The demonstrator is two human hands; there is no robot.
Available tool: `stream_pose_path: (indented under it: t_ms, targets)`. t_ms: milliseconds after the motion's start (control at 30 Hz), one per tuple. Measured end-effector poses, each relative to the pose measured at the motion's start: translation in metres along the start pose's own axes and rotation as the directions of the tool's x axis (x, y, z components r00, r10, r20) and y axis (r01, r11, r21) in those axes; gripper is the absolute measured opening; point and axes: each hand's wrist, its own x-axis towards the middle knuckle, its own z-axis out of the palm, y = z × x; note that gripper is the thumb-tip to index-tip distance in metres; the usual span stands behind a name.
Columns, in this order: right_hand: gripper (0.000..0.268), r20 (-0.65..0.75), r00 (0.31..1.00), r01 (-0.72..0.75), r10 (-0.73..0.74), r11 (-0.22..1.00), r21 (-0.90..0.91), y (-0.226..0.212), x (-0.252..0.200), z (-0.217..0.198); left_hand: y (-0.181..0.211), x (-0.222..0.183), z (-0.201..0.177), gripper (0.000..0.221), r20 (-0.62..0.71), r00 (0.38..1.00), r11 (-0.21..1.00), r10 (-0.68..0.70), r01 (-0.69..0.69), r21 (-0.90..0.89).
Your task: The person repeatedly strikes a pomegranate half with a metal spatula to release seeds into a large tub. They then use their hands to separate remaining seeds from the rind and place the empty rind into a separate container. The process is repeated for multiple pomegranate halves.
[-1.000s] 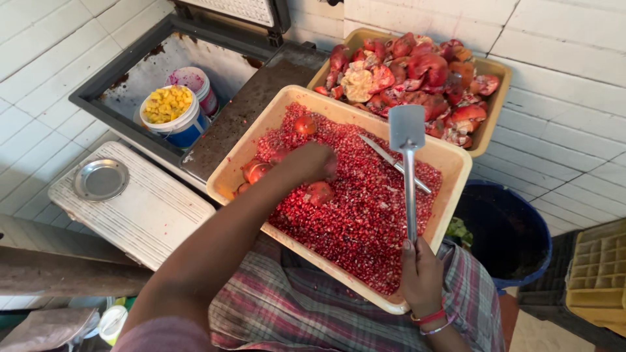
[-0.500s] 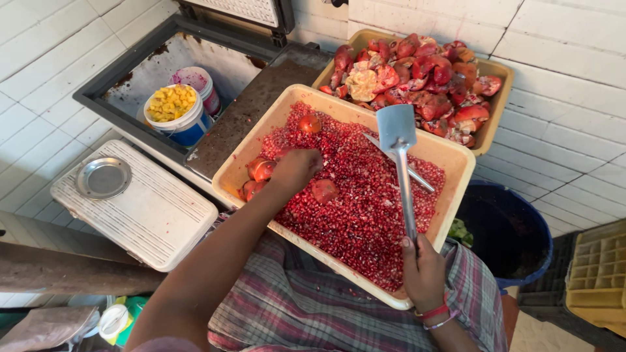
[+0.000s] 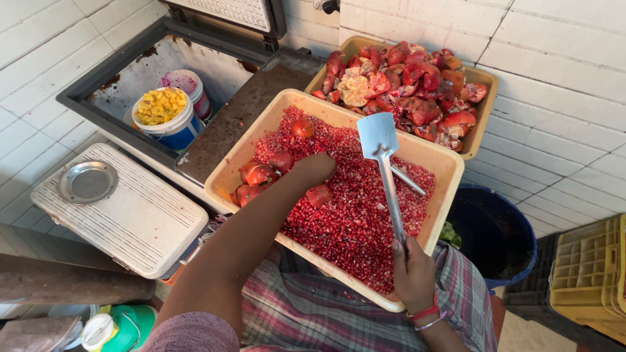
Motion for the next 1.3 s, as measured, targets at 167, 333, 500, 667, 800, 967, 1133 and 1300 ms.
stream_pose_path:
  t_ms: [167,333,500,667,800,967,1133,1300]
  targets:
    - [0.031,0.01,1.0,-0.009,0.009,1.0,-0.003,-0.002,0.0,0.0,-0.018,-0.003,0.0,0.013,-0.017,0.916,0.888,0.4,-0.383,0.254]
    - [0.031,0.002,1.0,0.006,-0.006,1.0,-0.006,-0.002,0.0,0.001,-0.021,-0.006,-0.007,0.017,0.07,0.845,0.84,0.53,-0.534,0.092]
    - [0.033,-0.004,1.0,0.006,-0.006,1.0,-0.026,-0.001,-0.001,0.002,-0.01,-0.012,-0.006,0.018,0.102,0.908,0.906,0.406,-0.415,0.086]
    - [0.032,-0.006,1.0,0.015,-0.015,0.999,-0.033,-0.003,0.0,0.001,0.0,-0.026,-0.014,0.012,0.098,0.929,0.924,0.358,-0.368,0.106]
    - [0.031,-0.01,1.0,0.009,-0.009,1.0,-0.025,-0.005,-0.001,0.0,0.001,-0.034,-0.018,0.016,0.064,0.908,0.906,0.413,-0.417,0.068]
    - [0.031,0.004,1.0,0.016,-0.016,1.0,-0.013,-0.007,-0.002,0.0,-0.002,-0.034,-0.02,0.011,0.027,0.882,0.871,0.471,-0.47,0.146]
    - [0.032,0.005,1.0,0.018,-0.018,1.0,-0.019,-0.006,-0.003,0.0,-0.015,-0.03,-0.046,0.016,-0.389,0.814,0.871,0.432,-0.488,-0.053]
    - [0.033,0.026,1.0,-0.008,0.008,1.0,-0.002,-0.011,-0.002,-0.003,-0.015,-0.029,-0.063,0.015,-0.227,0.913,0.938,0.34,-0.347,0.011]
